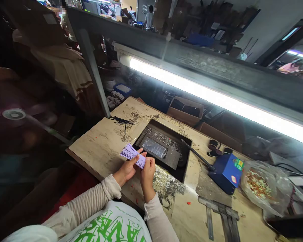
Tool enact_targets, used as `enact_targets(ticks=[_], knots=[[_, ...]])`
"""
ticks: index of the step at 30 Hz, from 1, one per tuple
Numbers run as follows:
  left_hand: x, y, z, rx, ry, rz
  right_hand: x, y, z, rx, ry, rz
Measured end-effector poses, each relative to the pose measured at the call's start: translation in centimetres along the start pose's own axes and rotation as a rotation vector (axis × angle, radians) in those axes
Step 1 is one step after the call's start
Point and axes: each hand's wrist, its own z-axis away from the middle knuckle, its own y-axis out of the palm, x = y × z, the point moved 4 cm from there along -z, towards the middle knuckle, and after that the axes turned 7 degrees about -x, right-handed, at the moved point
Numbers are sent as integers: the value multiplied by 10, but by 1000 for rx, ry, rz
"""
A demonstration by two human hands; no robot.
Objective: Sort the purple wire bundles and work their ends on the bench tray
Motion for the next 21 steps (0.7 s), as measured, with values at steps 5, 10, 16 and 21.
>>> enact_targets(ticks=[5, 10, 16, 21], knots=[[-26, -45, -1, -94, 259, -301, 26, -66, -44, -296, -181, 289], [-84, -125, 20, -305, 870, -1211, 41, -113, -105, -162, -362, 780], [-99, -150, 29, -327, 1108, -1651, 18, -104, -160, 113, -403, 1305], [-94, -147, 23, -319, 1087, -1699, 0, -87, -181, 254, -356, 1541]])
